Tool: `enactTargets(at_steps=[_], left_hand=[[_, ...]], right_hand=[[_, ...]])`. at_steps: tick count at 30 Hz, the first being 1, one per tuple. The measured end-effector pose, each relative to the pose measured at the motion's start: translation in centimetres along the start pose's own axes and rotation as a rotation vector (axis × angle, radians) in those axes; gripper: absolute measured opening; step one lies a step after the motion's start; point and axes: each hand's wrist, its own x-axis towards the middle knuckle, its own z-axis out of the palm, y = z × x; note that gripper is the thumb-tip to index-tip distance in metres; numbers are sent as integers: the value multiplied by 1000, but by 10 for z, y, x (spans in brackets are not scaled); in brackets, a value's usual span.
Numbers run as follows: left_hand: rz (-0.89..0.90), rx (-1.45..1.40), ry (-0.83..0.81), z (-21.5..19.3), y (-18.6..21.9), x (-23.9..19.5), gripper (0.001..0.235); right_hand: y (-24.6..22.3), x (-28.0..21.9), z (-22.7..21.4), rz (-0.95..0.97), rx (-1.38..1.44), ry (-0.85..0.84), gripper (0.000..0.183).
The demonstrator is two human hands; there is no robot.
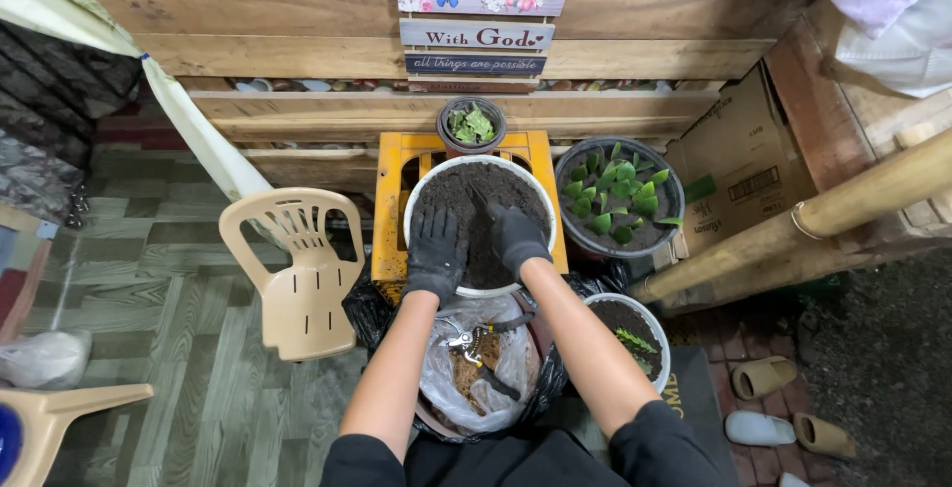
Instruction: The person levels soil in a white pot using a knife and gloved hands, then cuts the surface into a grid pattern. They pick up a small plant and place it into one of the grid sections, pressing the soil around it.
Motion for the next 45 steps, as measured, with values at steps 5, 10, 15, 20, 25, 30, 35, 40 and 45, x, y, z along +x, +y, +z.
enactTargets(at_steps=[5, 10, 15, 20, 25, 30, 35, 40, 45], left_hand=[[-20, 54, -55, -2, 2, 1, 69], [-4, 82, -83, -4, 3, 0, 67], [8, 45, -13, -2, 1, -2, 68], [20, 6, 35, -9, 1, -4, 68], [14, -55, 50, -8, 1, -7, 67], [-4, -110, 191, 9, -2, -6, 72], [-22, -11, 138, -5, 2, -7, 75], [-32, -22, 115, -10, 2, -9, 76], [28, -63, 154, -9, 1, -10, 74]], right_hand=[[11, 1, -4, -2, 1, -36, 34], [4, -4, -9, -52, 71, 40, 36], [11, 2, 4, -49, 2, -55, 38], [-9, -5, -8, -64, 24, -29, 32], [-5, 4, 0, -73, -104, -172, 35], [-31, -5, -56, -126, -198, -196, 25], [-19, 44, -49, -292, -251, -154, 31], [-22, 67, -48, -288, -387, -224, 29], [-13, 67, -56, -197, -329, -268, 39]])
